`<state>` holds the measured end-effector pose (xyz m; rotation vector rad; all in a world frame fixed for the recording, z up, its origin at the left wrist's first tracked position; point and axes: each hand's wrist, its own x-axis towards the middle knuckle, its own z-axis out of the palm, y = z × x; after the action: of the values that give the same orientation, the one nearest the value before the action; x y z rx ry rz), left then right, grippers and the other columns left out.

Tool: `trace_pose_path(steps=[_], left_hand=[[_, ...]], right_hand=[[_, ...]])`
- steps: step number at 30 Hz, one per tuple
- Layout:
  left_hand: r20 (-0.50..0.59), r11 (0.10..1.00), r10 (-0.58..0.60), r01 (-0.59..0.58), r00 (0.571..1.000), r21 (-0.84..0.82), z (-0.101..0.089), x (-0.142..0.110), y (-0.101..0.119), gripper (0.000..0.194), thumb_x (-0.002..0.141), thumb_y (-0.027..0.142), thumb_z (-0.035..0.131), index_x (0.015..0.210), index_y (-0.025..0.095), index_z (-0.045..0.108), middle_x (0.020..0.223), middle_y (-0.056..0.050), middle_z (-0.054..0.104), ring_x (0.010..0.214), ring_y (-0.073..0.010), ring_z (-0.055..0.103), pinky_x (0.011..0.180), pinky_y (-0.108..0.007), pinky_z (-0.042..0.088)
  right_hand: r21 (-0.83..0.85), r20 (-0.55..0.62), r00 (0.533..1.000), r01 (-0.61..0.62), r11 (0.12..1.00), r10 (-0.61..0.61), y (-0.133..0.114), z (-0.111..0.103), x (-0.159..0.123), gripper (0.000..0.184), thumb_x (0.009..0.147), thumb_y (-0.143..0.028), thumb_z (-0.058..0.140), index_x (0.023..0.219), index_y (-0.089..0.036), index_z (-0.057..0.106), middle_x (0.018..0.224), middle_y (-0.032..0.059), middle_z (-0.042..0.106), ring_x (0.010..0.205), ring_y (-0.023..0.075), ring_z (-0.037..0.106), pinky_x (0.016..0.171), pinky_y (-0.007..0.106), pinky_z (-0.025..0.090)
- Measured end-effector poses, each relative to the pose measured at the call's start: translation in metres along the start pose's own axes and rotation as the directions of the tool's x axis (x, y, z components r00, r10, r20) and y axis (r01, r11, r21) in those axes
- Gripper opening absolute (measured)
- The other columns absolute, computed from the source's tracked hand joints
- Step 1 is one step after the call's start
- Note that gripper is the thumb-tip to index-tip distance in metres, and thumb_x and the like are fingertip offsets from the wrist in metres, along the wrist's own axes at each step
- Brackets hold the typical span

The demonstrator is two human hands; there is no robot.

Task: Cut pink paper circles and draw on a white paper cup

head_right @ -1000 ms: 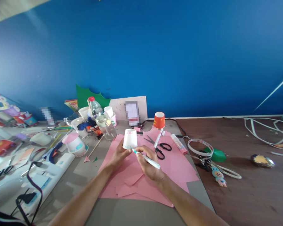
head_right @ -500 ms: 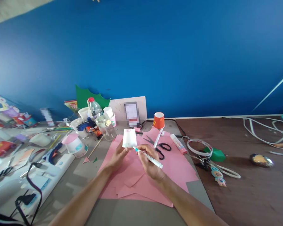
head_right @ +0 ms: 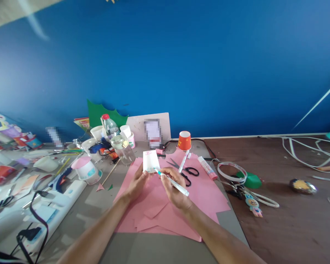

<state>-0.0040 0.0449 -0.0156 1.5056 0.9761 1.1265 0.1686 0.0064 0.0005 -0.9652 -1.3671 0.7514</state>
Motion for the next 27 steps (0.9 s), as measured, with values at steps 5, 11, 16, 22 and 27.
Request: trace_pose_path(steps=[5,11,16,22,27], left_hand=[[0.038,0.999,0.040,-0.040,0.998,0.012,-0.0012,0.0013,0.0007,0.052,0.086,0.056,0.050,0.124,0.022,0.055,0.123,-0.010,0.060,0.117,-0.0282,0.051,0.099,-0.039,0.041],[0.048,0.998,0.050,-0.051,0.998,0.037,-0.0015,0.0018,0.0011,0.058,0.085,0.058,0.048,0.128,0.020,0.052,0.125,-0.011,0.058,0.116,-0.0292,0.051,0.098,-0.040,0.041],[0.045,0.998,0.062,-0.064,0.997,0.029,-0.0014,0.0023,-0.0002,0.056,0.086,0.057,0.049,0.128,0.020,0.052,0.126,-0.011,0.057,0.117,-0.0293,0.050,0.098,-0.039,0.041],[0.060,0.998,0.061,-0.061,0.996,0.008,-0.0018,0.0020,0.0005,0.052,0.088,0.053,0.049,0.127,0.020,0.052,0.126,-0.011,0.057,0.119,-0.0283,0.049,0.099,-0.038,0.039],[0.029,1.000,0.019,-0.018,0.999,-0.025,-0.0008,0.0014,-0.0001,0.053,0.085,0.055,0.053,0.124,0.020,0.055,0.121,-0.011,0.060,0.117,-0.0291,0.050,0.099,-0.038,0.039]], right_hand=[[0.019,-0.007,1.000,0.009,1.000,-0.009,0.0011,0.0005,0.0000,0.016,0.088,-0.035,0.054,0.089,-0.022,0.063,0.076,0.0033,0.065,0.067,0.0186,0.063,0.057,0.028,0.049],[0.036,0.020,1.000,0.011,0.999,-0.012,-0.0017,-0.0005,0.0005,0.015,0.088,-0.033,0.054,0.088,-0.022,0.064,0.078,0.0033,0.066,0.068,0.0183,0.063,0.059,0.028,0.049],[0.028,0.009,1.000,0.006,1.000,-0.006,-0.0005,-0.0010,0.0005,0.016,0.088,-0.034,0.053,0.089,-0.022,0.064,0.075,0.0036,0.066,0.067,0.0191,0.063,0.056,0.028,0.048],[0.006,-0.034,0.999,0.001,1.000,-0.001,0.0043,-0.0009,0.0010,0.016,0.087,-0.034,0.052,0.085,-0.021,0.063,0.072,0.0033,0.065,0.064,0.0181,0.060,0.054,0.028,0.047],[0.025,-0.007,1.000,0.002,1.000,-0.001,0.0040,-0.0012,0.0006,0.015,0.086,-0.032,0.052,0.087,-0.022,0.063,0.073,0.0030,0.065,0.066,0.0182,0.061,0.055,0.028,0.047]])
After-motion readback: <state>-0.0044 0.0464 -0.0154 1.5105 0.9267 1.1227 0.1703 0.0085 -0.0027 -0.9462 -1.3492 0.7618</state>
